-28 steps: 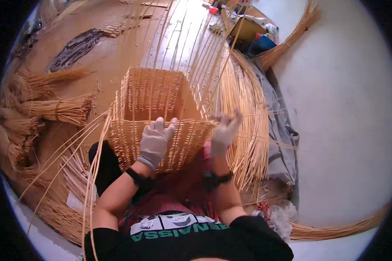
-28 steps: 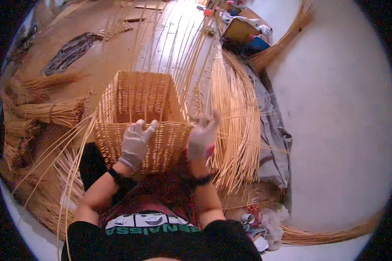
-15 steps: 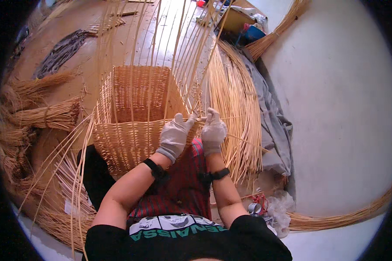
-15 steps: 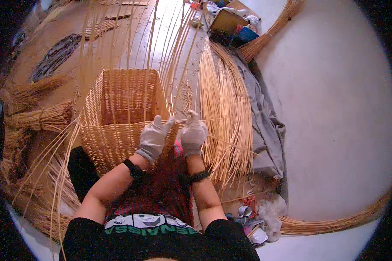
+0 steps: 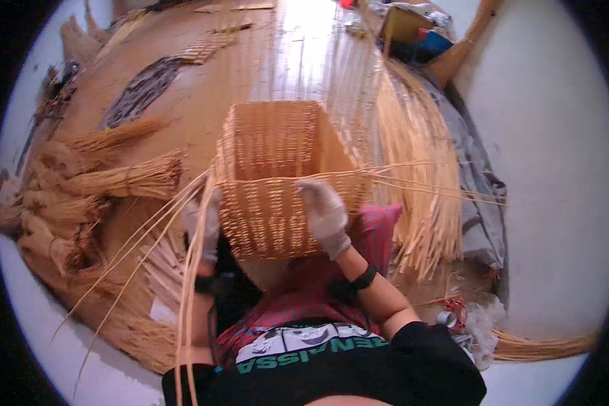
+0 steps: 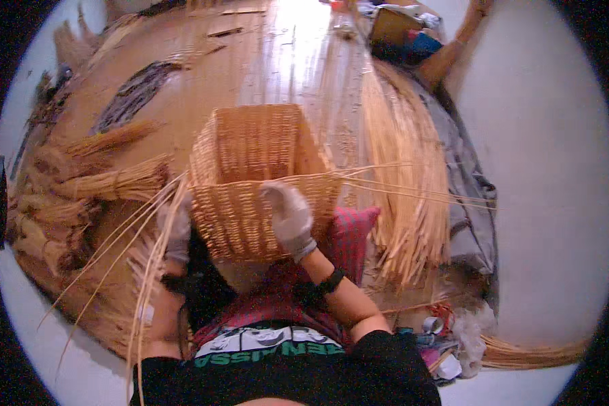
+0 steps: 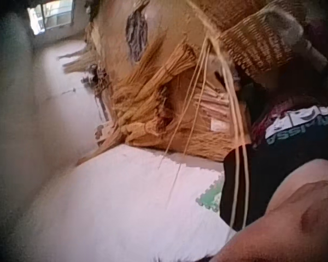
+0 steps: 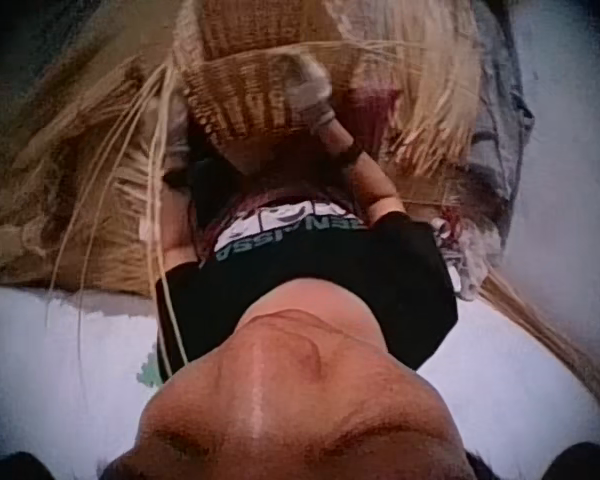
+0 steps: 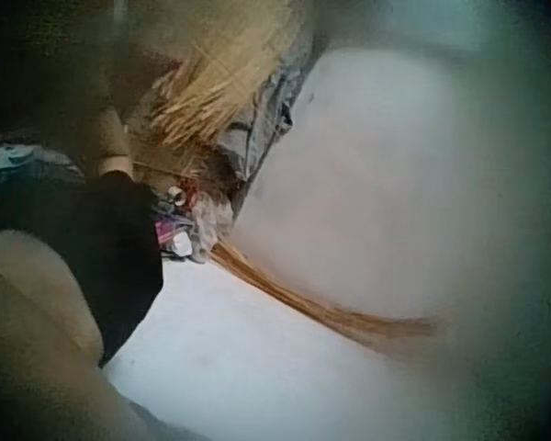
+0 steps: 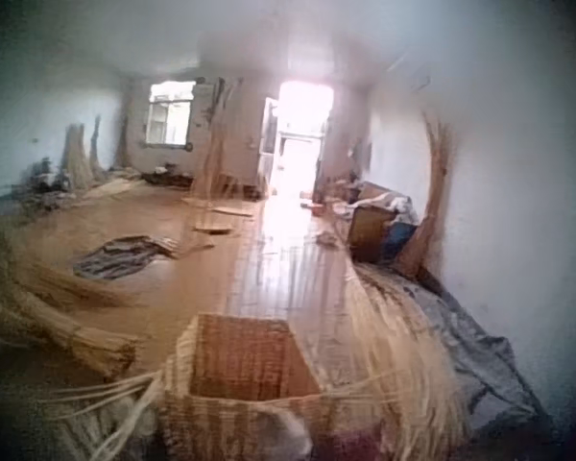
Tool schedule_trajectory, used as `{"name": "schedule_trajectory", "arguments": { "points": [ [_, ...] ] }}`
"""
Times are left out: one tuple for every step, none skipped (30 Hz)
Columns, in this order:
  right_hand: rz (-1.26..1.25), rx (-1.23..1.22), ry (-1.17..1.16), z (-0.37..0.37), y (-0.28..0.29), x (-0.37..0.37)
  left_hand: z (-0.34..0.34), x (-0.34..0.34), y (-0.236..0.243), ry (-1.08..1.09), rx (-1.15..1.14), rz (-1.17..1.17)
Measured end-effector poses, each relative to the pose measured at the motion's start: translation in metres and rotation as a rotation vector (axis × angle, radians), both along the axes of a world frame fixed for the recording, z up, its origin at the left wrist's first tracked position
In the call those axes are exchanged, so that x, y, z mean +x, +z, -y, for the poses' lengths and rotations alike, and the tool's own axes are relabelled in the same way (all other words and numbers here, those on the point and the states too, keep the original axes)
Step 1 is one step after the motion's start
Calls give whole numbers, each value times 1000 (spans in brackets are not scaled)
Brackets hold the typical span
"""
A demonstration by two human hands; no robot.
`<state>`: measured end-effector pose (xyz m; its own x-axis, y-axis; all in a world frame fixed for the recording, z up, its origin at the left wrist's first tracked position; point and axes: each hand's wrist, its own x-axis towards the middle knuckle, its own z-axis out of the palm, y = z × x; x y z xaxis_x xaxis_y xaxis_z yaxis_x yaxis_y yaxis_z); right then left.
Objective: Weaving a large wicker or straw basket, including measuring and trimming components.
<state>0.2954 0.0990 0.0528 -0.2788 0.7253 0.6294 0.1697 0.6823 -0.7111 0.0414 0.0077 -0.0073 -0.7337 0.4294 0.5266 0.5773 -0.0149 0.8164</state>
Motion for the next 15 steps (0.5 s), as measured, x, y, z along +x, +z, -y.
{"name": "schedule_trajectory", "arguments": {
  "points": [
    [108,-7,237,14,-16,-21,7,-3,10,-63,48,95],
    [179,76,336,32,-11,-41,10,-2,14,-133,95,181],
    [256,175,425,48,2,-59,14,1,20,-194,150,260],
    [259,166,476,62,8,-80,20,6,25,-243,201,328],
    [212,207,456,73,21,-103,19,11,24,-301,231,382],
    [158,250,461,83,35,-120,25,15,27,-322,260,422],
    [190,265,495,85,38,-125,32,15,32,-341,288,451],
    [221,279,527,86,41,-130,36,16,36,-355,305,468],
    [255,297,562,87,42,-135,40,15,40,-365,323,476],
    [219,278,523,81,39,-123,41,17,46,-371,325,471],
    [183,259,485,70,29,-98,43,15,51,-351,263,430],
    [158,254,434,57,17,-81,40,15,52,-321,160,368],
    [-78,58,366,38,-10,-77,43,12,44,-224,-137,171],
    [-313,-153,300,25,-32,-74,46,16,41,-239,-173,53],
    [-299,-387,260,20,-29,-75,50,12,32,-312,-192,-168]
  ]
}}
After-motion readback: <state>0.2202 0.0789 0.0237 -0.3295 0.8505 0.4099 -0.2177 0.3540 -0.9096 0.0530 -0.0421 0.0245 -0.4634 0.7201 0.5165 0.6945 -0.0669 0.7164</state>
